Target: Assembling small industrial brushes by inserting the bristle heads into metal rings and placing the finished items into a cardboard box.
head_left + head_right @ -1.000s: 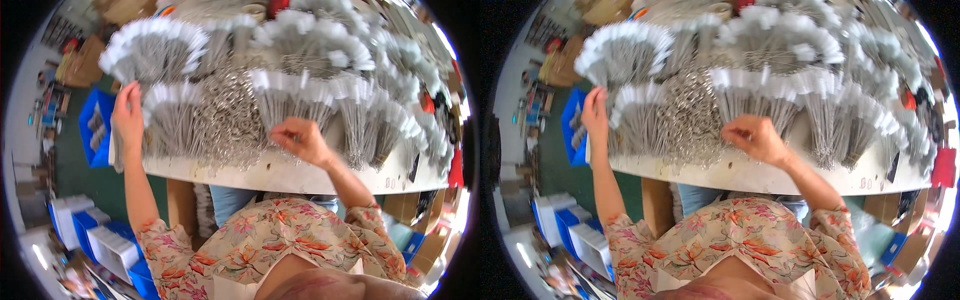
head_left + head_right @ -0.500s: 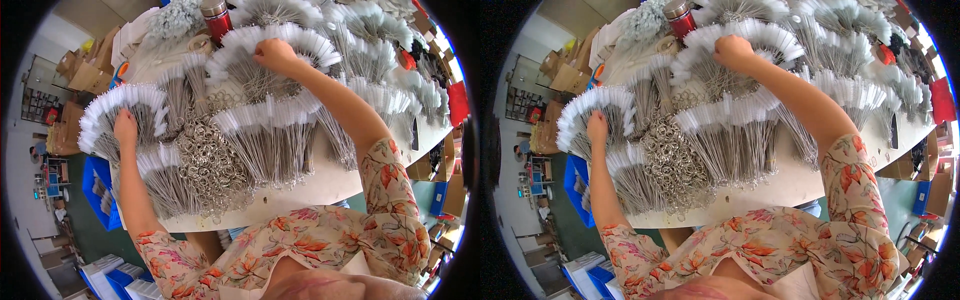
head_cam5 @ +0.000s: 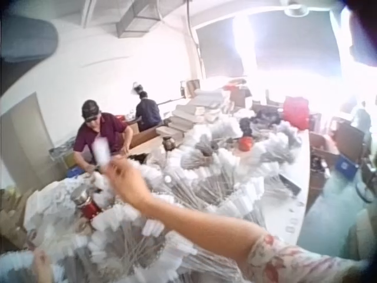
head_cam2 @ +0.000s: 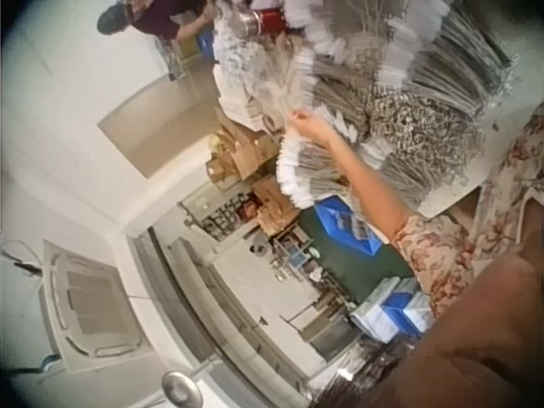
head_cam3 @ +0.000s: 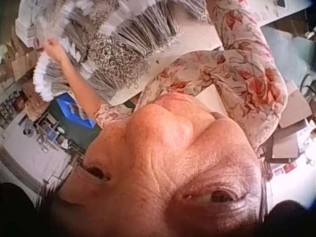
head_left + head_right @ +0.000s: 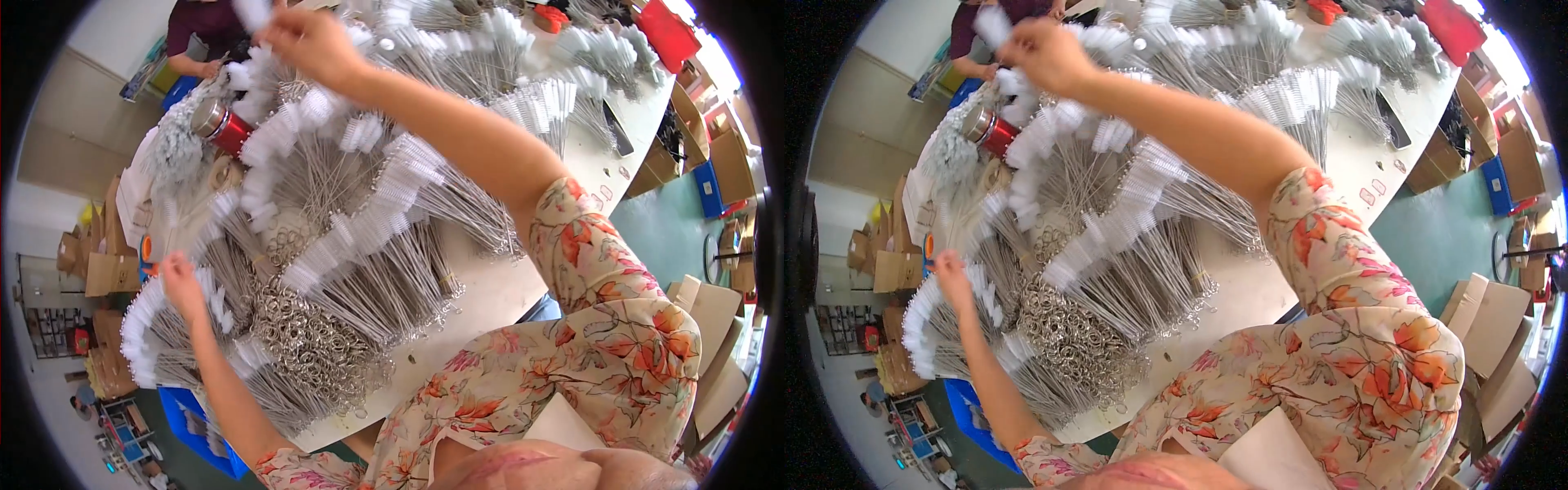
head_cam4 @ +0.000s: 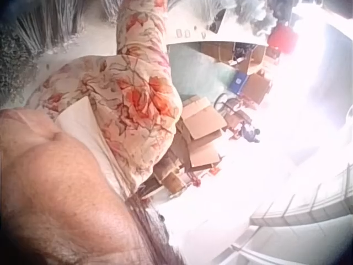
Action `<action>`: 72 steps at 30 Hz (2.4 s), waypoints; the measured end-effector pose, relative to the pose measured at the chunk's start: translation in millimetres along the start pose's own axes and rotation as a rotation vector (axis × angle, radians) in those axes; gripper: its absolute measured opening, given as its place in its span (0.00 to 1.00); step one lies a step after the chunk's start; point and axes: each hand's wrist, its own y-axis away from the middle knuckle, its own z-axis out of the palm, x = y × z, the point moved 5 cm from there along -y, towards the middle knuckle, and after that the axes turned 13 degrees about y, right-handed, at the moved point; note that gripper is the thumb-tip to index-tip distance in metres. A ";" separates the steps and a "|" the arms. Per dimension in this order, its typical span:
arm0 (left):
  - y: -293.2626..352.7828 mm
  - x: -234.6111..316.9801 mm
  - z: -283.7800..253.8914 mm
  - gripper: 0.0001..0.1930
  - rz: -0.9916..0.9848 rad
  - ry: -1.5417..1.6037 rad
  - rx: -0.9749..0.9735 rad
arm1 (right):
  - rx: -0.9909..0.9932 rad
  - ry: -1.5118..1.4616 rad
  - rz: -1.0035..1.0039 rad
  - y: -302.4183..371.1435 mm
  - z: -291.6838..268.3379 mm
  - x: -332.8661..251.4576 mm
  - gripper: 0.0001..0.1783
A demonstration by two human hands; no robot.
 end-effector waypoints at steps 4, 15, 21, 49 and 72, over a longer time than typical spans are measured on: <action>17.7 -28.7 60.1 0.14 -0.026 -0.340 -0.365 | 0.186 0.271 -0.029 -50.6 -91.5 83.1 0.09; 26.2 -26.4 50.2 0.07 -0.052 -0.229 -0.345 | -0.506 1.026 0.437 -8.7 -148.1 268.9 0.17; 36.0 -3.9 49.3 0.08 -0.094 -0.260 -0.270 | -0.158 0.961 0.673 -8.8 -171.6 266.3 0.16; 44.9 -3.5 -16.2 0.09 -0.159 -0.093 -0.106 | -0.546 0.691 0.215 -13.4 -111.1 192.1 0.18; 243.1 206.8 32.0 0.12 0.063 1.124 0.104 | -1.067 -0.358 0.410 247.1 -5.4 -132.8 0.13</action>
